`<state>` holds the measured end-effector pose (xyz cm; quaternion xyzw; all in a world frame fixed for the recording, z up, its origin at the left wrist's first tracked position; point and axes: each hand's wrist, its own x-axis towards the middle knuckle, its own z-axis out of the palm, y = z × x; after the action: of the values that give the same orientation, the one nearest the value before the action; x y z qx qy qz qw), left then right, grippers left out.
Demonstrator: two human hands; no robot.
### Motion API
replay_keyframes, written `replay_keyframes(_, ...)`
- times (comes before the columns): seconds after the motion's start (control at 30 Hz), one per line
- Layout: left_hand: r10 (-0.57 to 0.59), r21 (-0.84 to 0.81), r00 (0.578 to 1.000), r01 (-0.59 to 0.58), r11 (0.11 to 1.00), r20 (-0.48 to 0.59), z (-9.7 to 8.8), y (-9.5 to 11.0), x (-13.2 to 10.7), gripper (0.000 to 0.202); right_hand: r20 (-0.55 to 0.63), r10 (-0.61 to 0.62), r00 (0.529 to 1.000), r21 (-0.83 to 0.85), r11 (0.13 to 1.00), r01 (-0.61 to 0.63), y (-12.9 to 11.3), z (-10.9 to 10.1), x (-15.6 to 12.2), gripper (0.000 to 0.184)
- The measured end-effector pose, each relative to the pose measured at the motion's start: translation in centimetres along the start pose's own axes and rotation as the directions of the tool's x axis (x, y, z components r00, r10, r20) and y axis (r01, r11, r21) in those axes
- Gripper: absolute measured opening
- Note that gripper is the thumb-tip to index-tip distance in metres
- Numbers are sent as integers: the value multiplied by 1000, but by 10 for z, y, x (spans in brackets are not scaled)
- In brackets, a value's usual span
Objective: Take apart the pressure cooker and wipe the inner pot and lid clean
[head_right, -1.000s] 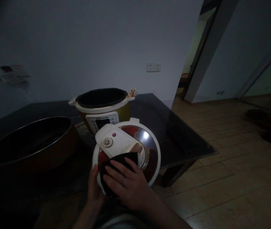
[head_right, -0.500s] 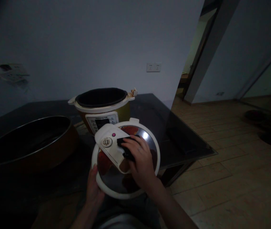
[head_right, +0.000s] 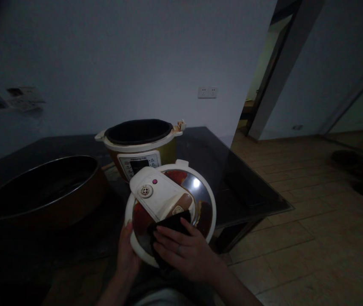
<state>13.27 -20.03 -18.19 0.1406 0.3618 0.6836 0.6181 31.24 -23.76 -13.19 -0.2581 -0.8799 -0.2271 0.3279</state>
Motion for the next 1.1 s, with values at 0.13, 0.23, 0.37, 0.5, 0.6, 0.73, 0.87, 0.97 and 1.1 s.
replay_keyframes(0.13, -4, 2, 1000, 4, 1000, -1, -3, -2, 1, 55, 55, -23, 998, 34, 999, 21, 14, -6, -16, 26)
replay_keyframes(0.23, 2, 6, 1000, -2, 1000, -14, -3, -2, -1, 54, 20, 43, 999, 76, 996, -44, 26, -13, -33, 29)
replay_keyframes(0.37, -14, -2, 999, 14, 1000, -51, 0, 1, -2, 56, -94, 458, 884, 211, 877, -431, 39, -28, -58, 32)
replay_keyframes(0.5, -10, 16, 999, 10, 1000, -42, 0, 1, -1, 58, -334, 930, 154, 459, 303, -835, 36, -43, -57, 30)
replay_keyframes(0.6, -11, 37, 999, 12, 999, -44, -2, -1, 1, 53, -313, 943, 111, 531, 271, -803, 26, -44, -36, 27)
replay_keyframes(0.73, -27, 29, 999, 28, 999, -31, -3, -2, 2, 55, -145, 833, 534, 554, 516, -654, 11, -29, -1, 32)
replay_keyframes(0.87, -38, 15, 999, 38, 999, -3, -2, 0, 0, 62, -85, 737, 670, 521, 606, -601, -3, -9, 22, 42)
replay_keyframes(0.97, -64, 26, 997, 65, 998, -45, -2, 2, -3, 65, -161, 779, 606, 529, 587, -613, -13, 1, 27, 39)
replay_keyframes(1.1, -55, 79, 998, 58, 995, -44, 0, 8, -12, 72, -275, 871, 408, 655, 480, -583, -20, 5, 26, 28)
